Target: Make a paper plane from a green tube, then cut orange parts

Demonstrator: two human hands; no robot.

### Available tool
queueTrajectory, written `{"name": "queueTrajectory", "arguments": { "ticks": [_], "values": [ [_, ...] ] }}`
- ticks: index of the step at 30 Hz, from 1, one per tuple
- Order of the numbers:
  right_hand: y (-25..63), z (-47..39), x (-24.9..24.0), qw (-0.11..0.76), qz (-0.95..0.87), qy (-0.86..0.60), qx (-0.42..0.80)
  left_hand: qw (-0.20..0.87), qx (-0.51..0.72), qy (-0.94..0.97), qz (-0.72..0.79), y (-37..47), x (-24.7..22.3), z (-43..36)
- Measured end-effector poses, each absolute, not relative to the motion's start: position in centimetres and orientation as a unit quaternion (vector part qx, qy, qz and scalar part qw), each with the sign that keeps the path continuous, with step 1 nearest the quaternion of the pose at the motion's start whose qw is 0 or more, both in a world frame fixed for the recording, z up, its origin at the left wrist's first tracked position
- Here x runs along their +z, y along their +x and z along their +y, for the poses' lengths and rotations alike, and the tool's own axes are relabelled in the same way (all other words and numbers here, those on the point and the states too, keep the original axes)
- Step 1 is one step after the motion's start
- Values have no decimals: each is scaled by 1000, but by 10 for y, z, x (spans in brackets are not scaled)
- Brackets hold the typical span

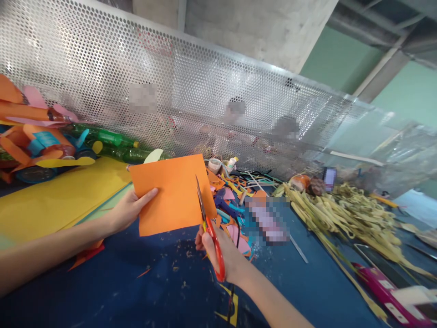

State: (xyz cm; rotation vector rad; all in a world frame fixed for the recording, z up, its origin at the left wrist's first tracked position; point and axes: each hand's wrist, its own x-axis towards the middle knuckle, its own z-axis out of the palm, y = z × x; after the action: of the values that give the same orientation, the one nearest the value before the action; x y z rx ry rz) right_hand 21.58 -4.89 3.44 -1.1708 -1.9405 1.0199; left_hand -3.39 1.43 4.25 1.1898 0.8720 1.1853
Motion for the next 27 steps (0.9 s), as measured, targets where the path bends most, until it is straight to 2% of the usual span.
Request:
{"name": "queueTrajectory", "arguments": {
  "ticks": [9, 15, 23, 27],
  "values": [
    [217, -49, 35, 318, -766, -471, 300, 605, 480, 517, 370, -33, 42, 11],
    [222, -48, 32, 308, -799, -486, 175, 630, 464, 502, 369, -30, 42, 6],
    [221, -47, 34, 309, -810, -483, 121, 668, 456, 472, 352, -28, 43, 1],
    [220, -46, 34, 281, -815, -492, 119, 674, 456, 467, 347, -27, 44, 0]
  ]
}}
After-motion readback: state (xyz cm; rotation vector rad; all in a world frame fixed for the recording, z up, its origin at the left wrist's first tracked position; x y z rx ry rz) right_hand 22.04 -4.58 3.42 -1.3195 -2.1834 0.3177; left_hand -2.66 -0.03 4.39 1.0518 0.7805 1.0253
